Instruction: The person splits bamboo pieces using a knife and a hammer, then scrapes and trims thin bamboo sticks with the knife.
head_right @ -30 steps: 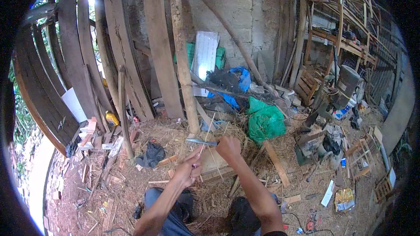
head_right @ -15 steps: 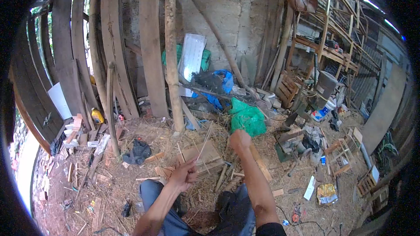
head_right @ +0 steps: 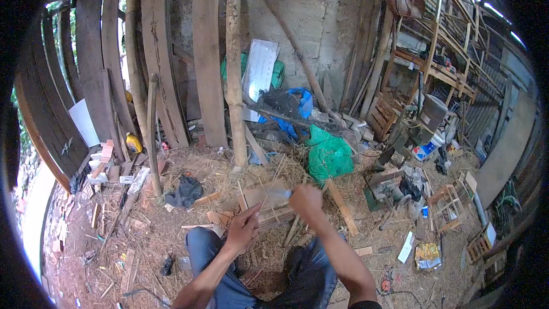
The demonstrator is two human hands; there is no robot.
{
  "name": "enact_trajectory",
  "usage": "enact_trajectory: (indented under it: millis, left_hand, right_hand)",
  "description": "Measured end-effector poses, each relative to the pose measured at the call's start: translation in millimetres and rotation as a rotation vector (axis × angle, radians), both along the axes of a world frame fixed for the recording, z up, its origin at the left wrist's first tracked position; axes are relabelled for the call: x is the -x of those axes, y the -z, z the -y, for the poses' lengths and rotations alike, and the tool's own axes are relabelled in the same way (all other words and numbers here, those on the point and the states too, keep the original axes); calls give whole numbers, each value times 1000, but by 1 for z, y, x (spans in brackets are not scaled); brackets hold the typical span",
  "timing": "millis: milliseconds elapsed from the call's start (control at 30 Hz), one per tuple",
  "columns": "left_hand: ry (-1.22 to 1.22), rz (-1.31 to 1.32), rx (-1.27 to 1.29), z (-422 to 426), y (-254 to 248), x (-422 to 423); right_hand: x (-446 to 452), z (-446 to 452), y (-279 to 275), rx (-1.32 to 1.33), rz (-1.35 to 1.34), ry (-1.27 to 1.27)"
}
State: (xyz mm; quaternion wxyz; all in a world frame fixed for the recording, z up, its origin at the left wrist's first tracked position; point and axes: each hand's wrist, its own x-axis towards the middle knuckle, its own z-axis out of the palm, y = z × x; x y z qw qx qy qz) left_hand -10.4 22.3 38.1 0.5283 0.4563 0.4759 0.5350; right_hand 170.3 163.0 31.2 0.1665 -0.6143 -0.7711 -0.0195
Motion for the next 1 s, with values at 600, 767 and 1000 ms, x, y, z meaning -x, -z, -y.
enact_trajectory:
  millis: [600, 767, 1000]
  left_hand:
    - [62, -109, -49, 19, 17, -12]
    - [82, -105, -15, 30, -5, -12]
    - [130, -239, -188, 40, 5, -5]
  right_hand:
    - [-58, -15, -29, 81, -84, 272]
    - [-60, -13, -15, -205, -637, -35]
    - [-20, 39, -72, 669, -1490, -309]
